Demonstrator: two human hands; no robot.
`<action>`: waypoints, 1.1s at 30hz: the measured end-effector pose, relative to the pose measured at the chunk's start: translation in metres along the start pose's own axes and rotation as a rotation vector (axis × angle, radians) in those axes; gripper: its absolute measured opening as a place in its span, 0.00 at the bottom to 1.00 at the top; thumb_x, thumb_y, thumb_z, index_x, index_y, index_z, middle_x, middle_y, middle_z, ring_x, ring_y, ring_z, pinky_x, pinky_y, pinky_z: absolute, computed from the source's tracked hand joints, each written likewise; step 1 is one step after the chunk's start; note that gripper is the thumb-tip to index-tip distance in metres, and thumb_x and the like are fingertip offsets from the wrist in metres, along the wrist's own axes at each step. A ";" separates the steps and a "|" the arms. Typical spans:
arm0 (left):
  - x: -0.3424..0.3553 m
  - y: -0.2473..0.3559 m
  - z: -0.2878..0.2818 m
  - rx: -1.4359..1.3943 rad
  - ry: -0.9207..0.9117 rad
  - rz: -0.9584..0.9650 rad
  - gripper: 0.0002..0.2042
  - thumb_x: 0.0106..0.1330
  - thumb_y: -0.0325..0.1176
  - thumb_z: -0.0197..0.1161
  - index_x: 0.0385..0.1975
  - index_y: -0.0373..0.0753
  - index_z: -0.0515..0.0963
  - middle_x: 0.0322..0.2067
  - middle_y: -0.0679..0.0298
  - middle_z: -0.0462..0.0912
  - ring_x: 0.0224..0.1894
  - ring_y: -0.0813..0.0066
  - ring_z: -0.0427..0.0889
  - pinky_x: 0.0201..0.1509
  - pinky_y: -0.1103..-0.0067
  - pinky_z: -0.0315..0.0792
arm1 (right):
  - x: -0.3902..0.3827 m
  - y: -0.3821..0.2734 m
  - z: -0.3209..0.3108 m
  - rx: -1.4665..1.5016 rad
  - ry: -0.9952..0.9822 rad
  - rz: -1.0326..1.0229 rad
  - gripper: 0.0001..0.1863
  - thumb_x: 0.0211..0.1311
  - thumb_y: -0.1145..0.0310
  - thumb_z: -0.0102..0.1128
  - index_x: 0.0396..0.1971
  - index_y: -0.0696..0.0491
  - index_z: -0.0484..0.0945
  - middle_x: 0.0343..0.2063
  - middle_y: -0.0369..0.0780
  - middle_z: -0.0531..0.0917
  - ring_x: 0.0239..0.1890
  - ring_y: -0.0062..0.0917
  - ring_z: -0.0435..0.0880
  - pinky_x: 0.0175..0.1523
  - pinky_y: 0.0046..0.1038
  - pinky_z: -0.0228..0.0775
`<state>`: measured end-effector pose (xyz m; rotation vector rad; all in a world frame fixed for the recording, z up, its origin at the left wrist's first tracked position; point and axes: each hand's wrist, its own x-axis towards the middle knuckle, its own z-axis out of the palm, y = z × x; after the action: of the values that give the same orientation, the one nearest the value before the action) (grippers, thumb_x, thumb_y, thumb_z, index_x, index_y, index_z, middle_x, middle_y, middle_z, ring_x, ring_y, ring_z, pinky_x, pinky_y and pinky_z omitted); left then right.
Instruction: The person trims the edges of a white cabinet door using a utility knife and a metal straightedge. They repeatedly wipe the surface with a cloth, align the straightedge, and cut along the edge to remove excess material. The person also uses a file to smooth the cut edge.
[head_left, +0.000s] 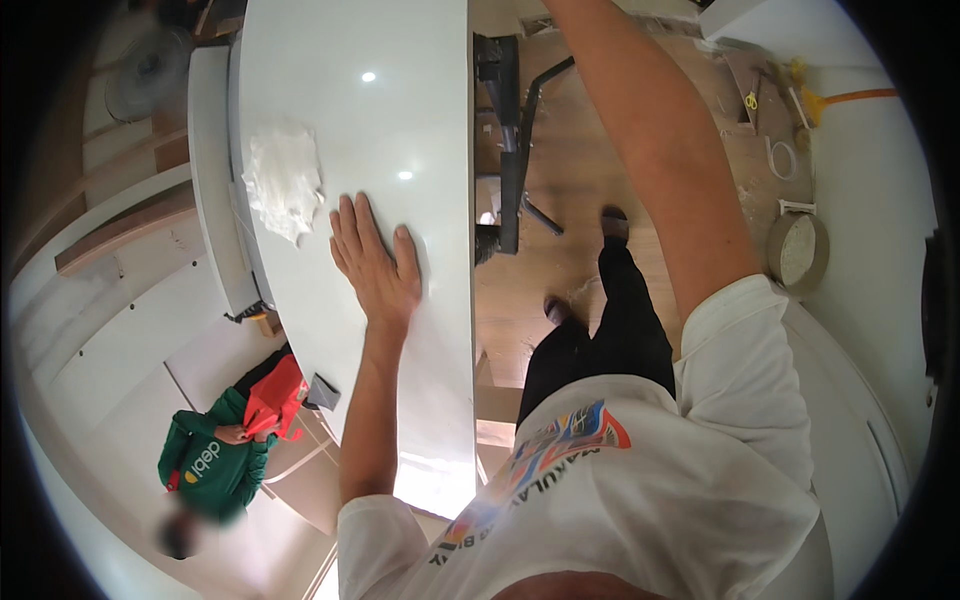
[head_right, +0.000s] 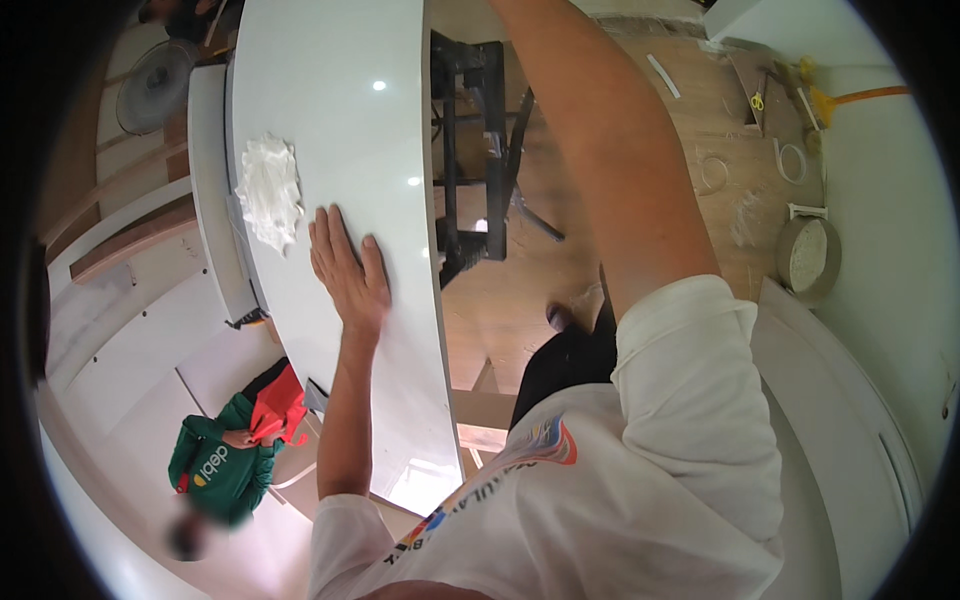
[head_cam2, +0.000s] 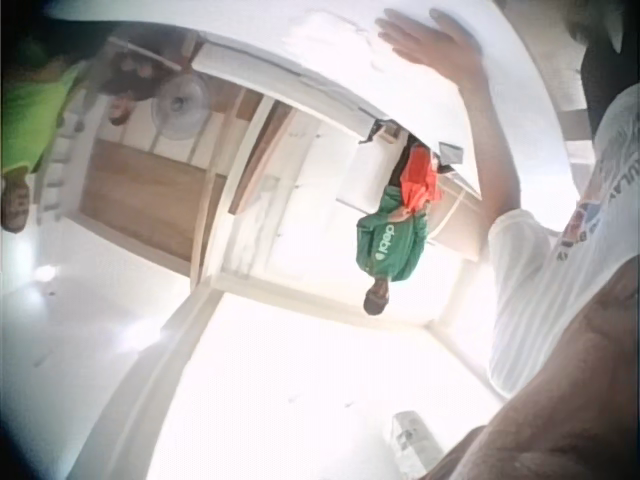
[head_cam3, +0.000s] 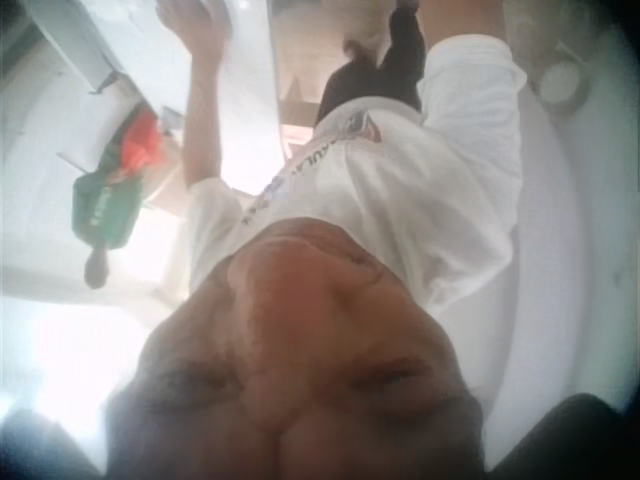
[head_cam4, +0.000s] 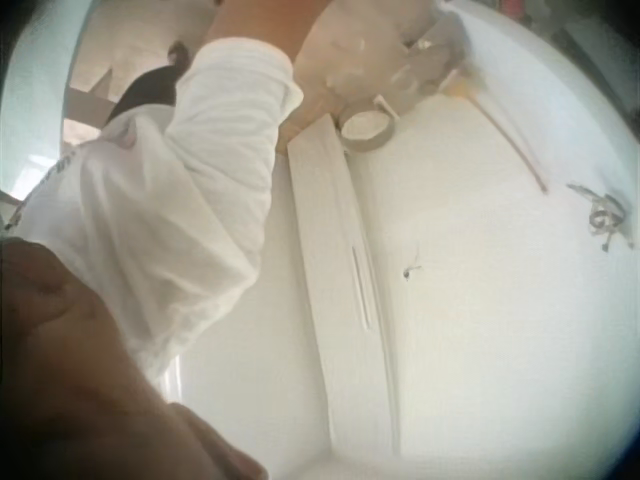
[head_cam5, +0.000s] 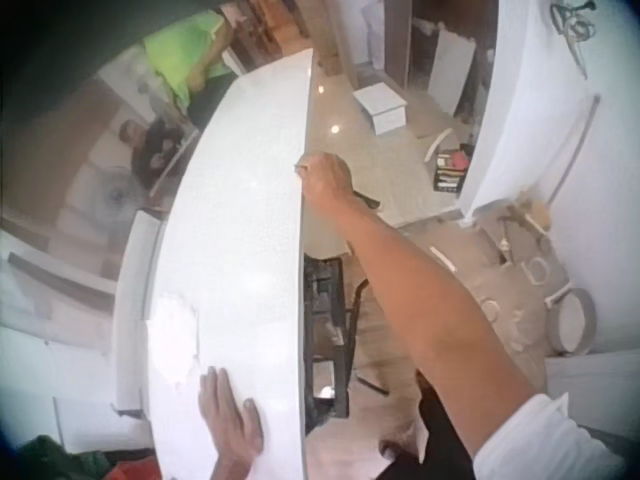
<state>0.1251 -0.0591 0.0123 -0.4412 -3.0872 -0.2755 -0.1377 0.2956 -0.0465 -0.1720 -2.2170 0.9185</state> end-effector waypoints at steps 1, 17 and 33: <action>-0.001 -0.001 -0.001 0.001 0.015 0.004 0.32 0.70 0.47 0.49 0.70 0.34 0.58 0.71 0.46 0.55 0.73 0.44 0.49 0.74 0.54 0.40 | -0.012 -0.011 -0.005 -0.010 -0.040 0.001 0.09 0.60 0.68 0.59 0.25 0.56 0.83 0.26 0.51 0.82 0.31 0.49 0.82 0.39 0.46 0.72; 0.014 -0.009 0.011 0.016 0.116 0.066 0.30 0.72 0.49 0.47 0.68 0.33 0.61 0.68 0.45 0.60 0.71 0.44 0.54 0.73 0.55 0.46 | -0.423 -0.280 -0.175 0.369 -0.269 0.154 0.14 0.47 0.77 0.62 0.38 0.56 0.80 0.34 0.40 0.80 0.34 0.34 0.82 0.37 0.32 0.75; 0.004 -0.003 0.002 -0.046 0.060 0.036 0.32 0.72 0.49 0.46 0.68 0.31 0.60 0.69 0.45 0.58 0.73 0.44 0.49 0.75 0.58 0.39 | -0.071 -0.058 -0.035 0.259 -0.034 0.229 0.13 0.62 0.68 0.59 0.25 0.64 0.80 0.27 0.53 0.83 0.30 0.46 0.82 0.37 0.41 0.71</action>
<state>0.1203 -0.0607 0.0098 -0.4807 -3.0167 -0.3534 -0.0539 0.2458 -0.0316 -0.2945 -2.1139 1.3322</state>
